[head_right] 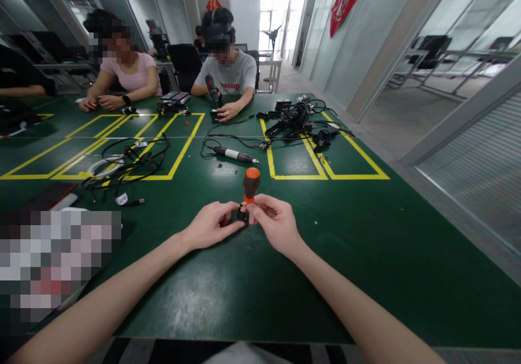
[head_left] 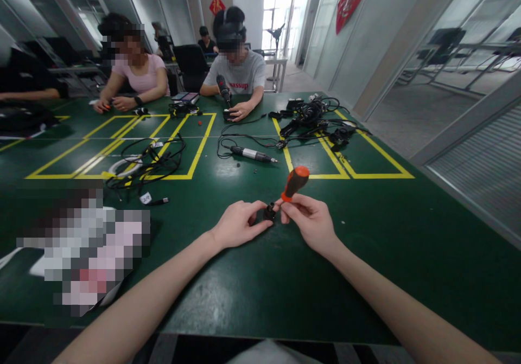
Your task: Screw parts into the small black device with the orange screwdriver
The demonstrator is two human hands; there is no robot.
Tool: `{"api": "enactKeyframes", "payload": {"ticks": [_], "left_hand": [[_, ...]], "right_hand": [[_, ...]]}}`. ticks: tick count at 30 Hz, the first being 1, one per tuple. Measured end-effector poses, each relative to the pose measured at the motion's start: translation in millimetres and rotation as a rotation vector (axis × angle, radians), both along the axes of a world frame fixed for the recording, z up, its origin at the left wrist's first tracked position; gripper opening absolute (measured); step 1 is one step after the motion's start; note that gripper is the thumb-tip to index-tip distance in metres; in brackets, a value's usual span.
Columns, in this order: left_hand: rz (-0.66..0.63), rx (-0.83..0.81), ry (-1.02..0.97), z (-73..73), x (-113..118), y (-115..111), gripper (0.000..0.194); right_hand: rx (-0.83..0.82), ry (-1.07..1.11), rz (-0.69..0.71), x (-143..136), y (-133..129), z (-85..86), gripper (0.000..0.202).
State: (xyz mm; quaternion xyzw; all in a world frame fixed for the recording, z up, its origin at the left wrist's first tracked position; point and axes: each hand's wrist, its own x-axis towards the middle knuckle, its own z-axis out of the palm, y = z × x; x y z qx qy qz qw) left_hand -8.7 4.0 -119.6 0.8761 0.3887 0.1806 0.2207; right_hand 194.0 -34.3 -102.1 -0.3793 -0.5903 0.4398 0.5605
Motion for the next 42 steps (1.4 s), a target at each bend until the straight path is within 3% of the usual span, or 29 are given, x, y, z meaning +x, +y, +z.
{"api": "enactKeyframes", "payload": {"ticks": [4, 13, 21, 42], "left_hand": [[0.001, -0.006, 0.000, 1.6, 0.1, -1.0, 0.022], [-0.005, 0.000, 0.006, 0.1, 0.0, -0.7, 0.024], [-0.006, -0.001, -0.009, 0.9, 0.5, -0.8, 0.021], [-0.002, -0.019, 0.008, 1.9, 0.9, -0.5, 0.023]], "right_hand": [[0.012, 0.062, 0.050, -3.5, -1.7, -2.2, 0.033], [-0.002, -0.021, -0.036, 0.2, -1.0, 1.4, 0.037], [-0.044, 0.046, 0.063, -2.1, -1.1, 0.1, 0.038], [-0.061, 0.030, -0.002, -4.1, -1.6, -1.3, 0.038]]}}
